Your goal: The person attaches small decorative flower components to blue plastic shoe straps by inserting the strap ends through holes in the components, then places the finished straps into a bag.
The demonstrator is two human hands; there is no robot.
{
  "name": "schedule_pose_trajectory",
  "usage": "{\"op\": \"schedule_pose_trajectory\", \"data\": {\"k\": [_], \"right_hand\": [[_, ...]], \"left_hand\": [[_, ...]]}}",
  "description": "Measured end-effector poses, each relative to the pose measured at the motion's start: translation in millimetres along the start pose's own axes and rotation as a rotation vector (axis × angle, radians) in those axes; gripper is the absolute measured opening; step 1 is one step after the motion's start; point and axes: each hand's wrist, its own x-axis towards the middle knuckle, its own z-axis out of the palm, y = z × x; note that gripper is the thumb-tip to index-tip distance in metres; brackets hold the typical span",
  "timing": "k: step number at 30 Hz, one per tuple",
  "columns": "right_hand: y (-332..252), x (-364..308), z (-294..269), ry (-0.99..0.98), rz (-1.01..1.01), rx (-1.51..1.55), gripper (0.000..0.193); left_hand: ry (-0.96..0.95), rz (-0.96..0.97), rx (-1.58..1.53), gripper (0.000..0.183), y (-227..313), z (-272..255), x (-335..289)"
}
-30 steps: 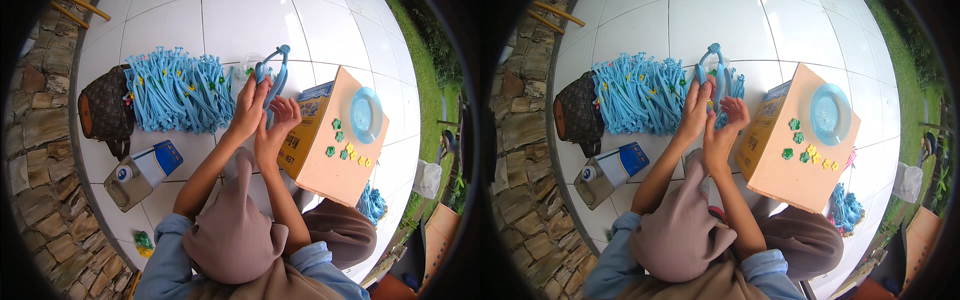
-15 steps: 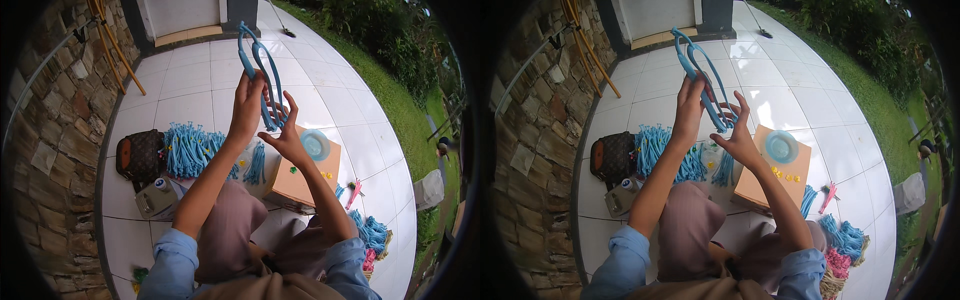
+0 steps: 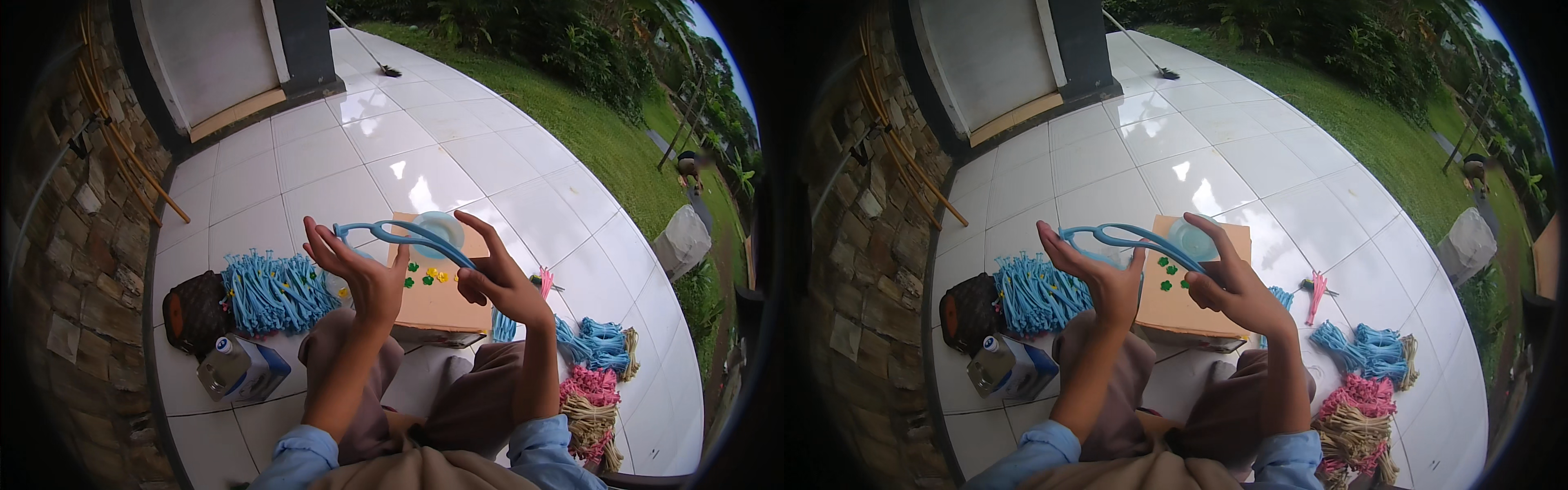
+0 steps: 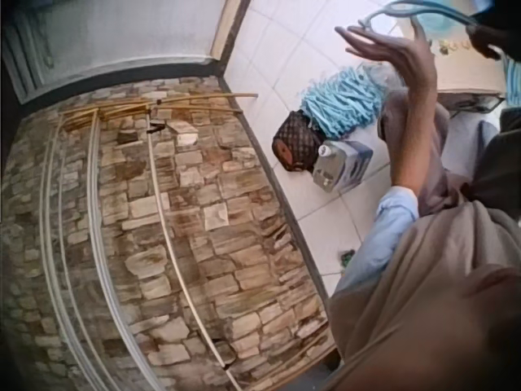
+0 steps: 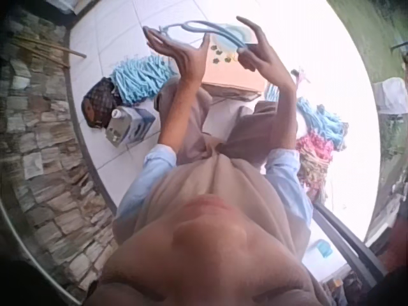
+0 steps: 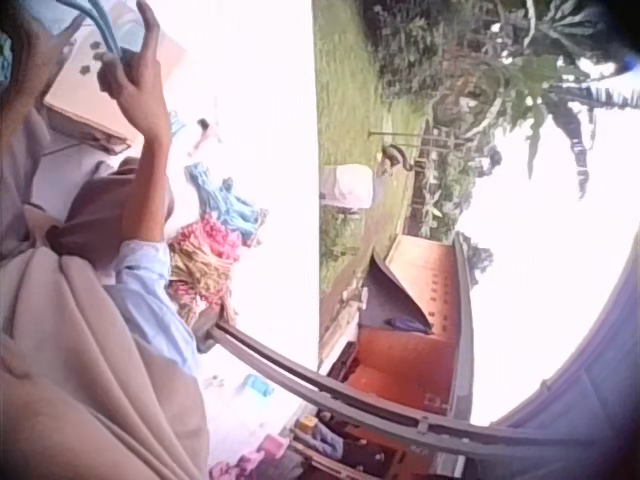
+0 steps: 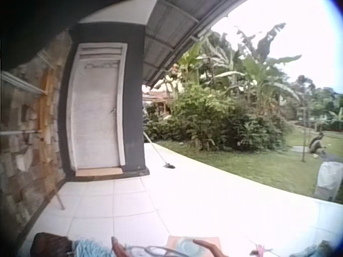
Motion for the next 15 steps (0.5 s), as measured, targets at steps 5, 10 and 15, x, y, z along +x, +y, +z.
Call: {"op": "schedule_pose_trajectory", "data": {"k": [5, 10, 15], "right_hand": [[2.9, -20.1, -25.9, -0.137, 0.075, 0.131, 0.059], [5.5, -10.4, -23.5, 0.050, -0.115, 0.032, 0.069], [12.5, -0.4, -23.4, 0.350, -0.299, 0.045, 0.073]], "left_hand": [[-0.124, 0.273, 0.098, 0.092, 24.9, -16.6, 21.2], [-0.736, 0.311, -0.308, 0.029, -0.9, -1.5, 28.1], [-0.714, 0.089, -0.387, 0.018, -1.7, 1.6, -2.6]]}}
